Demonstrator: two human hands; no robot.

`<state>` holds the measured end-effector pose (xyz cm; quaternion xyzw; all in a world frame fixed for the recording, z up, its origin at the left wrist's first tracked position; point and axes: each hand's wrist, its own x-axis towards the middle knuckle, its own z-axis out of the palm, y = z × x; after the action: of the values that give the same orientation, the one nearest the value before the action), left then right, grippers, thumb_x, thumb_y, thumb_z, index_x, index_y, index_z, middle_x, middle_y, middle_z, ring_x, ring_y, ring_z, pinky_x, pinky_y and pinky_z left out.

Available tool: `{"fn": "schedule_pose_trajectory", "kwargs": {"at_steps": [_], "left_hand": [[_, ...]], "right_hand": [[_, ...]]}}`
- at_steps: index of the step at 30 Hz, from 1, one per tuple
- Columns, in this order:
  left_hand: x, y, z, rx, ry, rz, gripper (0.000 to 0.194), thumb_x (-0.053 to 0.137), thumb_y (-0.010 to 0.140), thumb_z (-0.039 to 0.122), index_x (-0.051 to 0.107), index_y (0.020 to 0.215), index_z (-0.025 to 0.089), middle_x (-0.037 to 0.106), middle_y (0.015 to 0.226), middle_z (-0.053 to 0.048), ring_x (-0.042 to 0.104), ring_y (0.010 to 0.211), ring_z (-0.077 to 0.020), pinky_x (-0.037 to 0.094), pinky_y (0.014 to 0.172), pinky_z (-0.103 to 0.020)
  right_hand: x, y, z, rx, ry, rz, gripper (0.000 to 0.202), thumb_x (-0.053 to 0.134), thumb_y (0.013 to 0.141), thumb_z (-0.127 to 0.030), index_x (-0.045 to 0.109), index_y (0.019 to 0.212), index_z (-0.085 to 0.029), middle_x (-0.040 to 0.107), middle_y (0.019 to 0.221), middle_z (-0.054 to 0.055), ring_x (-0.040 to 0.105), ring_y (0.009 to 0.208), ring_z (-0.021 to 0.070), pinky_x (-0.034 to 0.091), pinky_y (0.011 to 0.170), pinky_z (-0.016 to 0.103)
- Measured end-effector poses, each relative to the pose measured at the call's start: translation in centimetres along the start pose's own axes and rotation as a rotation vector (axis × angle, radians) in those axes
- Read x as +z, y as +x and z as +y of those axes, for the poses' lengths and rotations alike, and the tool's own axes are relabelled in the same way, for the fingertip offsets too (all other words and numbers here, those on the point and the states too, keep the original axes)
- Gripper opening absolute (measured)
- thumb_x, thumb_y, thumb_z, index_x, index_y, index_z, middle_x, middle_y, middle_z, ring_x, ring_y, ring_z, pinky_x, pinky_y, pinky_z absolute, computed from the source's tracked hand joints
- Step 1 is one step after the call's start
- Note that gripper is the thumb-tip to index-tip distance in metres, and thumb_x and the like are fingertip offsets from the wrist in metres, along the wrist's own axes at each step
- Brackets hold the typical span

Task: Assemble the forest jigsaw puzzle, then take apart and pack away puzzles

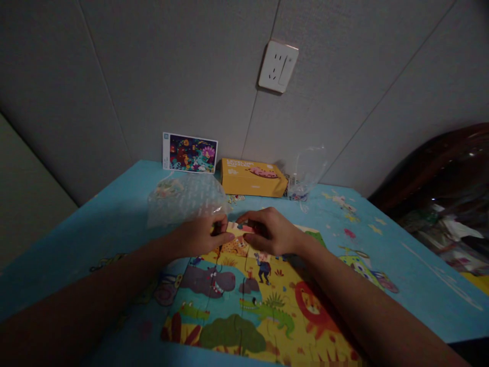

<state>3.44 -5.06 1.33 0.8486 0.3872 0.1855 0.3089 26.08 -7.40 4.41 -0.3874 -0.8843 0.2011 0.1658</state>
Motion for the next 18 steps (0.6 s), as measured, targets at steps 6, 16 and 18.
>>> {"fn": "schedule_pose_trajectory", "kwargs": {"at_steps": [6, 16, 18], "left_hand": [[0.1, -0.2, 0.1, 0.128, -0.132, -0.040, 0.020, 0.061, 0.079, 0.035, 0.049, 0.078, 0.019, 0.051, 0.070, 0.004, 0.048, 0.067, -0.0118, 0.038, 0.063, -0.025], [0.2, -0.1, 0.4, -0.009, -0.371, 0.232, 0.019, 0.056, 0.082, 0.038, 0.050, 0.084, 0.020, 0.054, 0.069, 0.004, 0.051, 0.059, -0.0118, 0.041, 0.054, -0.023], [0.3, 0.0, 0.3, -0.103, -0.439, 0.283, 0.021, 0.057, 0.080, 0.040, 0.053, 0.085, 0.020, 0.057, 0.067, 0.003, 0.054, 0.059, -0.0135, 0.041, 0.053, -0.023]], "right_hand": [[-0.5, -0.7, 1.1, 0.024, 0.106, -0.117, 0.019, 0.063, 0.074, -0.024, 0.064, 0.090, -0.014, 0.047, 0.057, -0.006, 0.038, 0.050, 0.0079, 0.026, 0.050, 0.024], [0.8, 0.0, 2.0, 0.158, 0.685, 0.283, 0.025, 0.066, 0.078, -0.035, 0.061, 0.094, -0.016, 0.048, 0.063, -0.003, 0.040, 0.052, 0.0087, 0.029, 0.048, 0.025], [1.0, 0.2, 2.4, 0.166, 0.726, 0.382, 0.028, 0.067, 0.078, -0.038, 0.061, 0.096, -0.017, 0.045, 0.061, -0.005, 0.038, 0.050, 0.0079, 0.027, 0.047, 0.024]]}}
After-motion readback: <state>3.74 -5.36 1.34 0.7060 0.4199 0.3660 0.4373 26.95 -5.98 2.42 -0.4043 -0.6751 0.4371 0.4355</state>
